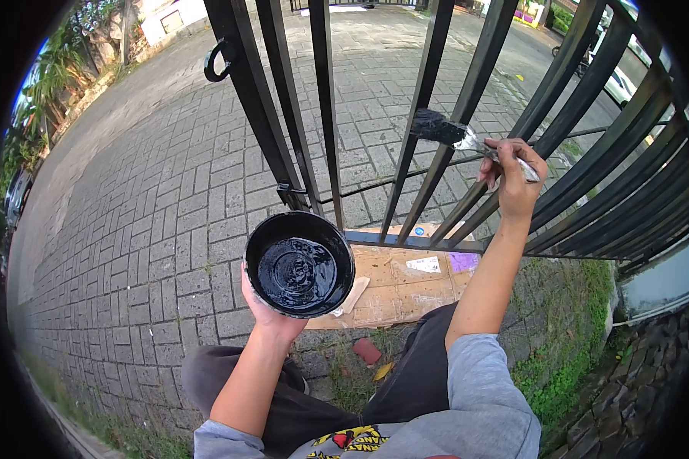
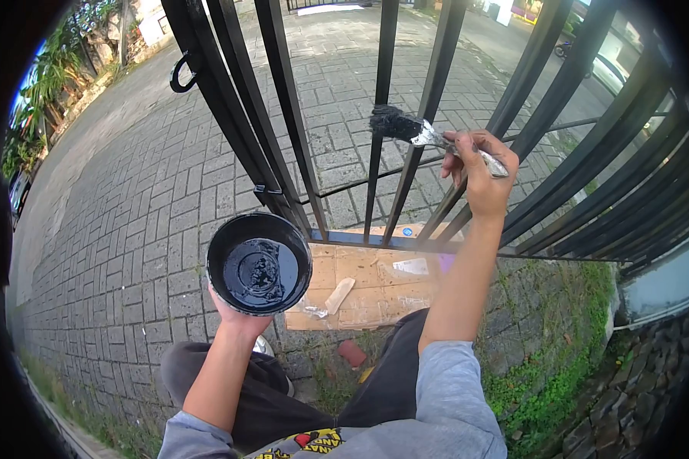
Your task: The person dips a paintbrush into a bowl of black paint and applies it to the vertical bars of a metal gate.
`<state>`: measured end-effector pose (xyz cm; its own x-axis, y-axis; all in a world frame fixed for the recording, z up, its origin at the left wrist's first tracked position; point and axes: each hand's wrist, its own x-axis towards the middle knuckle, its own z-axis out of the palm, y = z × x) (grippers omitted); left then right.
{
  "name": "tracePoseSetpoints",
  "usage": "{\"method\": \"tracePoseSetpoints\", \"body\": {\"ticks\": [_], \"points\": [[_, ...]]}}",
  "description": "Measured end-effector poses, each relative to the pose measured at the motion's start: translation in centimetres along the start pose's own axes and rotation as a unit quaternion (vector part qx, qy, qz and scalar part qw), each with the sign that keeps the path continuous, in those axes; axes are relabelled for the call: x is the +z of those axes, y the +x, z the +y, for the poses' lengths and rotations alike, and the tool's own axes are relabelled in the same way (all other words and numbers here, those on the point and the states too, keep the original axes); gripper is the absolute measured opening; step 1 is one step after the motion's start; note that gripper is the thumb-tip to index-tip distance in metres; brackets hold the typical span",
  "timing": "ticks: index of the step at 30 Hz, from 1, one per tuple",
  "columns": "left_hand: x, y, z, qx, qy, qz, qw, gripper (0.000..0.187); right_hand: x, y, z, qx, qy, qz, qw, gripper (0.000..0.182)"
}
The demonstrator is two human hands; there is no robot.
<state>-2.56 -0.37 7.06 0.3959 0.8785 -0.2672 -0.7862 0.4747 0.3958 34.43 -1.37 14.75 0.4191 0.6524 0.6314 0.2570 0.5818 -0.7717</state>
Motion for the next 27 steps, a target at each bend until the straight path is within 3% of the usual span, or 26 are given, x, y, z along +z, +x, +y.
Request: {"method": "tracePoseSetpoints", "body": {"ticks": [3, 7, 10, 13, 14, 18, 21, 25, 26, 27], "points": [[-0.4, 0.1, 0.0, -0.005, -0.005, -0.001, 1.0, 0.068, 2.0, 0.3, 1.1, -0.049, 0.022, 0.025, 0.998, 0.017], [-0.2, -0.1, -0.1, -0.015, -0.005, -0.015, 1.0, 0.068, 1.2, 0.5, 2.0, 0.038, -0.061, -0.082, 0.994, 0.013], [-0.4, -0.1, 0.1, -0.004, -0.004, -0.006, 1.0, 0.068, 1.4, 0.1, 0.9, 0.051, -0.093, -0.078, 0.991, 0.013], [-0.6, -0.1, 0.2, 0.0, -0.006, -0.004, 1.0, 0.069, 2.6, 0.0, 0.5, -0.069, 0.056, 0.029, 0.996, 0.013], [-0.6, -0.1, 0.2, 0.001, -0.007, -0.004, 1.0, 0.069, 3.1, 0.2, 0.6, -0.078, 0.029, 0.059, 0.995, 0.013], [-0.5, -0.3, 0.2, -0.006, -0.013, -0.011, 1.0, 0.07, 1.3, 0.5, 3.0, 0.009, 0.016, -0.026, 0.999, 0.014], [-0.7, -0.2, 0.2, -0.006, -0.01, -0.011, 1.0, 0.072, 0.3, 0.7, 1.8, 0.117, -0.122, -0.119, 0.978, 0.013], [-0.3, -0.4, 0.1, -0.001, -0.004, 0.003, 1.0, 0.073, 1.6, 0.3, 1.3, -0.028, 0.045, 0.003, 0.999, 0.017], [-0.6, -0.4, 0.1, -0.005, -0.001, 0.002, 1.0, 0.074, 2.0, 0.4, 1.0, -0.027, 0.109, 0.014, 0.994, 0.022], [-0.6, -0.3, 0.1, -0.006, -0.002, 0.002, 1.0, 0.074, 2.2, 0.6, 1.3, -0.013, 0.086, 0.009, 0.996, 0.023]]}}
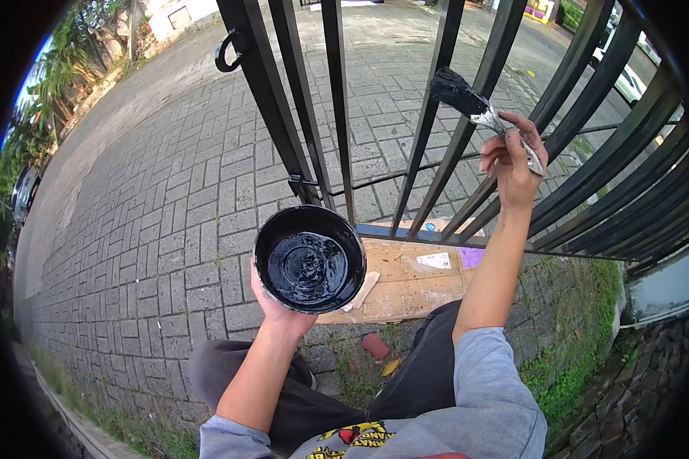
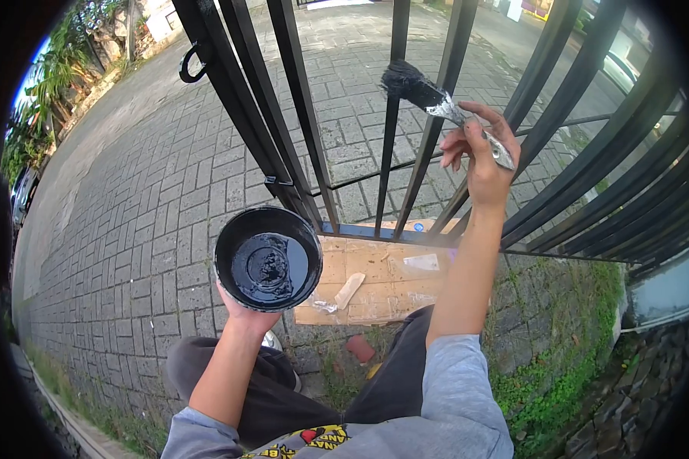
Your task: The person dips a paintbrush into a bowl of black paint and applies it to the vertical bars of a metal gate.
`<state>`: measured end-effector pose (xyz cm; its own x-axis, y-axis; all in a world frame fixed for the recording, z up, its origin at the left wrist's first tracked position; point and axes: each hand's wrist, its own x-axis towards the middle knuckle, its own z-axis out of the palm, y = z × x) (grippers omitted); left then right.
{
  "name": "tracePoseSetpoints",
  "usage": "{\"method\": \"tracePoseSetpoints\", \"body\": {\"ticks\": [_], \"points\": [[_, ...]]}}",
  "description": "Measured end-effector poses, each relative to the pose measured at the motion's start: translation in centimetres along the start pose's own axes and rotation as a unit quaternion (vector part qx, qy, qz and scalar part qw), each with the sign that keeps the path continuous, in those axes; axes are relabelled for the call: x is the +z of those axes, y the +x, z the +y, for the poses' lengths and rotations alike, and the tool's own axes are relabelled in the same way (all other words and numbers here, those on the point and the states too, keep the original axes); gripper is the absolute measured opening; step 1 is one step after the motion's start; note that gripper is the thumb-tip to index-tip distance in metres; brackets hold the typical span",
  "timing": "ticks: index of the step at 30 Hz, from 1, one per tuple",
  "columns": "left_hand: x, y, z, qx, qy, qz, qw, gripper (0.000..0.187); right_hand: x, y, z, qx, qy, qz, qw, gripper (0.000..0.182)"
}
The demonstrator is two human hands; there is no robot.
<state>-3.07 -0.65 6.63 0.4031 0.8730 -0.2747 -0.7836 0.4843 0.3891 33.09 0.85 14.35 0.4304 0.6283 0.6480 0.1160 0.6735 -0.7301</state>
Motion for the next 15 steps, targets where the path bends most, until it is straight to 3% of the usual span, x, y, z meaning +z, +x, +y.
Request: {"method": "tracePoseSetpoints", "body": {"ticks": [3, 7, 10, 11, 14, 15], "points": [[0.2, 0.2, -0.1, -0.006, -0.004, -0.009, 1.0, 0.074, -0.6, 0.4, 1.3, 0.046, -0.026, -0.028, 0.998, 0.024], [0.7, 0.9, -0.1, -0.004, -0.013, -0.037, 0.999, 0.074, -1.4, 0.8, -1.5, 0.128, -0.199, -0.127, 0.963, 0.025], [1.2, 1.5, 0.0, -0.009, -0.017, -0.034, 0.999, 0.073, 0.1, 2.6, -4.1, 0.034, -0.073, -0.077, 0.994, 0.026], [1.2, 1.7, 0.0, -0.014, -0.019, -0.042, 0.999, 0.072, 1.0, 3.8, -4.9, -0.032, -0.051, -0.02, 0.998, 0.027], [1.7, 1.8, 0.1, -0.02, -0.031, -0.043, 0.998, 0.07, 0.7, 7.2, -5.1, -0.053, -0.016, -0.031, 0.998, 0.026], [1.8, 1.9, 0.2, -0.017, -0.033, -0.048, 0.998, 0.069, 0.2, 7.1, -5.0, -0.02, -0.039, -0.063, 0.997, 0.025]]}}
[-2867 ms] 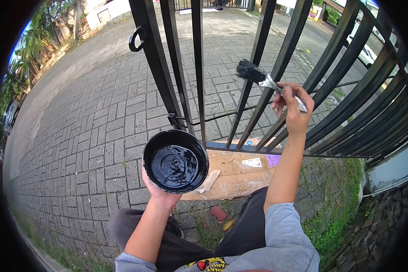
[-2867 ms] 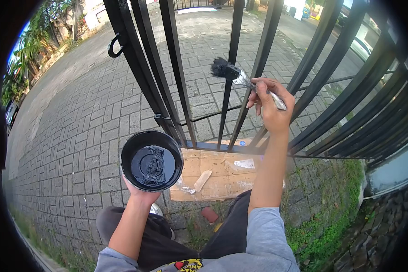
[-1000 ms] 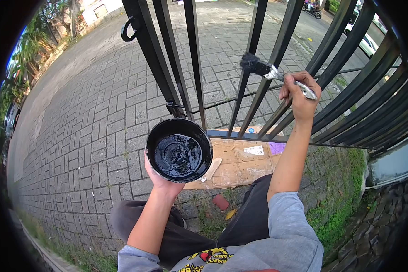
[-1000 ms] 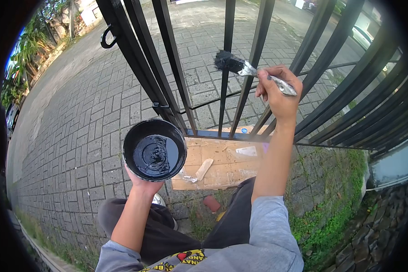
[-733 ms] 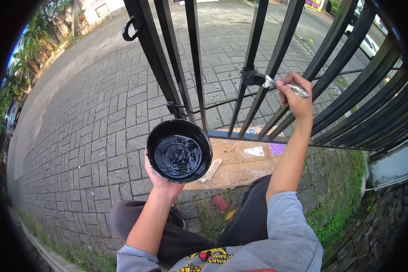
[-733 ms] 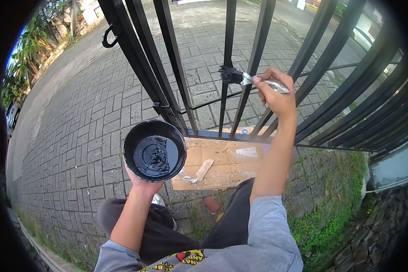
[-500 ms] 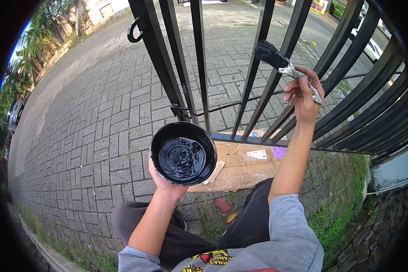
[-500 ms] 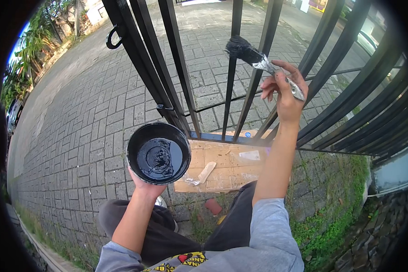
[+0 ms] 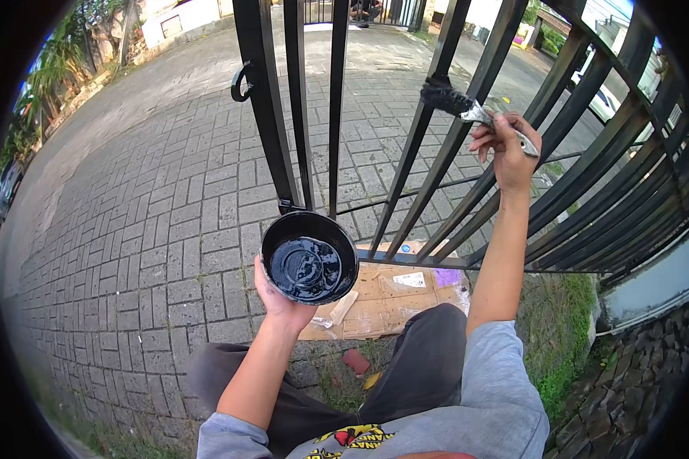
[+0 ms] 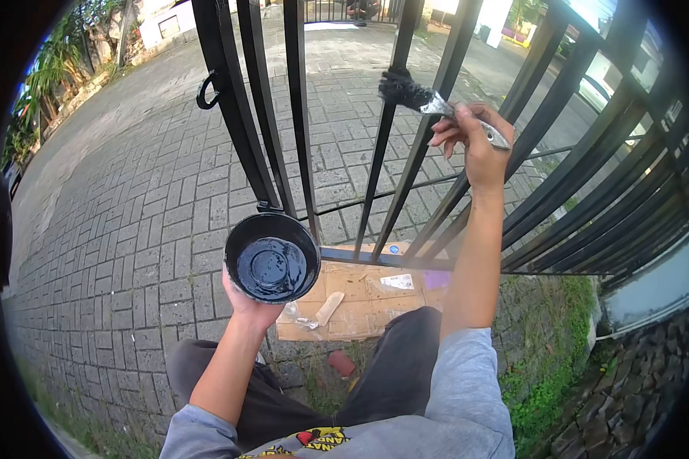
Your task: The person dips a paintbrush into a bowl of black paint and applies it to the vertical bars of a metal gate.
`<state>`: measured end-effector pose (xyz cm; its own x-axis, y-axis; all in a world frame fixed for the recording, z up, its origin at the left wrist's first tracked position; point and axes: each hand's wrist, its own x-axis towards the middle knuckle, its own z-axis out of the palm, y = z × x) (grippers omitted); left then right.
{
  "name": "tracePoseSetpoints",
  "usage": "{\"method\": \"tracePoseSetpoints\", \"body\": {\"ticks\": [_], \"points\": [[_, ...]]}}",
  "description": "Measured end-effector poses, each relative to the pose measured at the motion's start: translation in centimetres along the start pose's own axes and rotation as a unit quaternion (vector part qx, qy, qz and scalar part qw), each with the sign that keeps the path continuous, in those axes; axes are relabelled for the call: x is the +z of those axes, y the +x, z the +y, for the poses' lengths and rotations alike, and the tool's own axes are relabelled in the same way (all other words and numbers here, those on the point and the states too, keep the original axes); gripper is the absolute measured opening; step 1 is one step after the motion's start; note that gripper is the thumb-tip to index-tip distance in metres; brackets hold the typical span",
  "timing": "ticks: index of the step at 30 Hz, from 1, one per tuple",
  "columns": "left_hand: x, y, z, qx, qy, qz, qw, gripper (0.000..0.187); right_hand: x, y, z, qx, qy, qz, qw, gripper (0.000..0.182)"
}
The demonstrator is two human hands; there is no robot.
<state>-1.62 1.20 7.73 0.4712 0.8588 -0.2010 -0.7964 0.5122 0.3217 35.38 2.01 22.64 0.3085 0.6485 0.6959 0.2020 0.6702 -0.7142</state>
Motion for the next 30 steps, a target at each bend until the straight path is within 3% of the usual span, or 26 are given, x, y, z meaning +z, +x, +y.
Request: {"method": "tracePoseSetpoints", "body": {"ticks": [1, 4, 5, 8, 9, 13, 17, 22, 26, 30], "points": [[0.1, 0.0, 0.1, 0.004, -0.002, -0.005, 1.0, 0.069, -0.2, -0.4, -0.1, 0.056, -0.052, -0.049, 0.996, 0.024], [0.1, -0.2, 0.6, 0.023, 0.004, -0.005, 1.0, 0.068, 0.4, -1.9, -0.8, 0.079, -0.137, -0.06, 0.986, 0.021], [0.2, -0.2, 0.7, 0.026, 0.003, -0.008, 1.0, 0.068, 0.5, -1.8, -1.7, 0.062, -0.154, -0.064, 0.984, 0.025], [-0.5, -0.7, 0.9, 0.024, 0.006, -0.006, 1.0, 0.065, 2.2, -0.4, -2.9, -0.063, 0.01, 0.023, 0.998, 0.032], [-0.7, -0.8, 1.0, 0.026, 0.008, 0.002, 1.0, 0.066, 2.4, 0.4, -2.6, -0.071, -0.027, 0.038, 0.996, 0.029], [-1.7, -1.1, 1.1, 0.015, 0.006, 0.011, 1.0, 0.068, 0.4, -0.9, 1.4, 0.034, -0.001, 0.039, 0.999, 0.021], [-1.7, -1.1, 1.7, 0.023, 0.012, 0.004, 1.0, 0.066, 1.2, -2.1, -1.7, 0.088, -0.13, 0.007, 0.988, 0.019], [-1.8, -0.9, 1.6, 0.02, 0.02, -0.011, 1.0, 0.061, 2.2, 1.1, -4.0, -0.074, 0.092, 0.039, 0.992, 0.021], [-2.0, -0.7, 1.7, 0.02, 0.014, -0.005, 1.0, 0.062, 2.1, -0.5, 0.4, 0.039, 0.001, 0.099, 0.994, 0.021], [-2.0, -0.5, 2.1, 0.026, 0.0, -0.008, 1.0, 0.062, 2.3, -2.8, -2.3, 0.144, -0.215, -0.02, 0.966, 0.023]]}}
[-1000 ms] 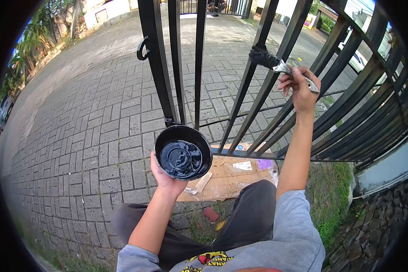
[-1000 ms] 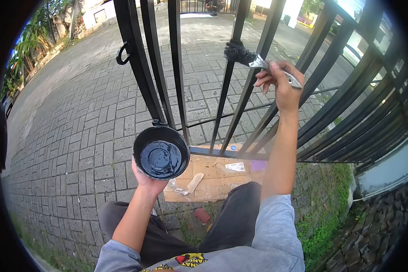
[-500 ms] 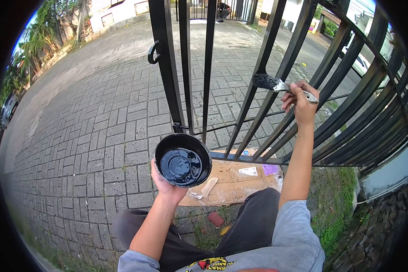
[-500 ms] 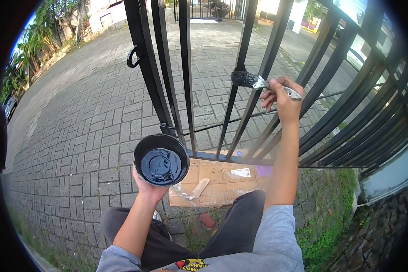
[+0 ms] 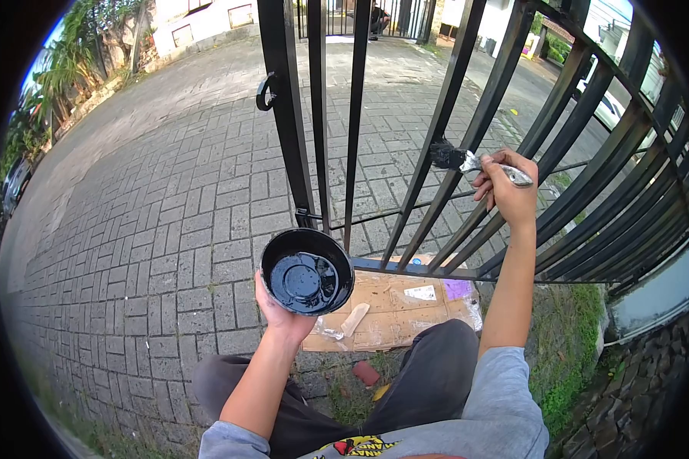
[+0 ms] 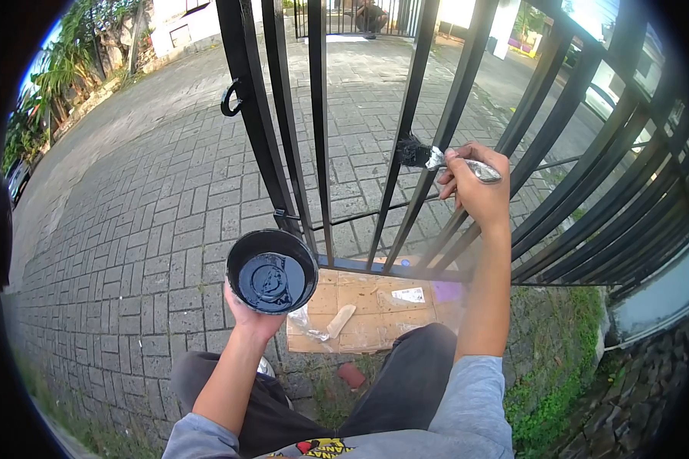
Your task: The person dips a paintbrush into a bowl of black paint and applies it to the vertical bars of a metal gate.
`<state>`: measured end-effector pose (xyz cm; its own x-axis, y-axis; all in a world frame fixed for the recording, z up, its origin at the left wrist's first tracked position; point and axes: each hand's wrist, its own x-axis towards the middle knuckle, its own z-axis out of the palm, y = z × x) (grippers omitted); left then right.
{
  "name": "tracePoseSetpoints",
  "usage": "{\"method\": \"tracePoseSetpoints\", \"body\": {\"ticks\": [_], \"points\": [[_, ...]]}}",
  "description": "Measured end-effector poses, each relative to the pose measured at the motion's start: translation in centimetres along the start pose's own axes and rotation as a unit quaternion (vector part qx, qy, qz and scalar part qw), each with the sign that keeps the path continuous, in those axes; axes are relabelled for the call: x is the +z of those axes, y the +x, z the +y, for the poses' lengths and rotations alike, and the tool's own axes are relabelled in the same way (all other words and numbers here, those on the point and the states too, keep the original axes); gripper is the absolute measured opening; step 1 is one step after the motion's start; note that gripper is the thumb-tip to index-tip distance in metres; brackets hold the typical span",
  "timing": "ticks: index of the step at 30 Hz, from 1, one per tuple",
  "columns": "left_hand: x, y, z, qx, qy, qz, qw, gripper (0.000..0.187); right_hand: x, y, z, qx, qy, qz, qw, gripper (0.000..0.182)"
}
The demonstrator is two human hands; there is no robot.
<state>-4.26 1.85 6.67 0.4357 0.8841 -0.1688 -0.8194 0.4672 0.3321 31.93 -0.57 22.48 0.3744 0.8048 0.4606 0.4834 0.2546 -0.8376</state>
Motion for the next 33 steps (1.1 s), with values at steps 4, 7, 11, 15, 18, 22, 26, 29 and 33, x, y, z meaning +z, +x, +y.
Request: {"method": "tracePoseSetpoints", "body": {"ticks": [4, 7, 11, 15, 18, 22, 26, 29, 33], "points": [[0.1, 0.0, -0.3, 0.0, 0.009, 0.006, 1.0, 0.063, 0.4, 1.7, -2.4, -0.191, 0.18, 0.091, 0.961, 0.022], [0.3, 0.1, -0.7, -0.008, 0.009, 0.026, 1.0, 0.071, 0.9, 4.0, -1.1, -0.201, 0.135, 0.129, 0.962, 0.023], [0.5, 0.5, -1.0, -0.011, 0.003, 0.023, 1.0, 0.071, 3.4, 1.4, 1.4, -0.186, 0.081, 0.159, 0.966, 0.019], [1.1, 1.1, -1.1, -0.002, 0.004, 0.007, 1.0, 0.068, 2.5, 0.1, -0.4, -0.076, 0.007, 0.102, 0.992, 0.018], [1.8, 1.3, -1.2, 0.001, 0.007, -0.01, 1.0, 0.064, 0.6, 1.0, -4.3, -0.134, 0.006, 0.095, 0.986, 0.018], [1.7, 1.3, -1.8, -0.014, 0.002, 0.004, 1.0, 0.069, 1.9, 2.4, -3.9, -0.225, 0.018, 0.159, 0.961, 0.018], [2.2, 0.8, -1.8, -0.008, 0.003, -0.014, 1.0, 0.066, 3.3, 1.0, 0.5, -0.228, -0.058, 0.16, 0.959, 0.016], [2.3, 0.9, -1.6, 0.006, 0.01, -0.032, 0.999, 0.065, 3.1, -0.4, -0.9, -0.204, -0.155, 0.104, 0.961, 0.012], [2.0, 0.7, -1.5, 0.002, 0.014, -0.025, 1.0, 0.066, 1.8, -0.8, -4.8, -0.183, -0.204, 0.066, 0.959, 0.009]]}}
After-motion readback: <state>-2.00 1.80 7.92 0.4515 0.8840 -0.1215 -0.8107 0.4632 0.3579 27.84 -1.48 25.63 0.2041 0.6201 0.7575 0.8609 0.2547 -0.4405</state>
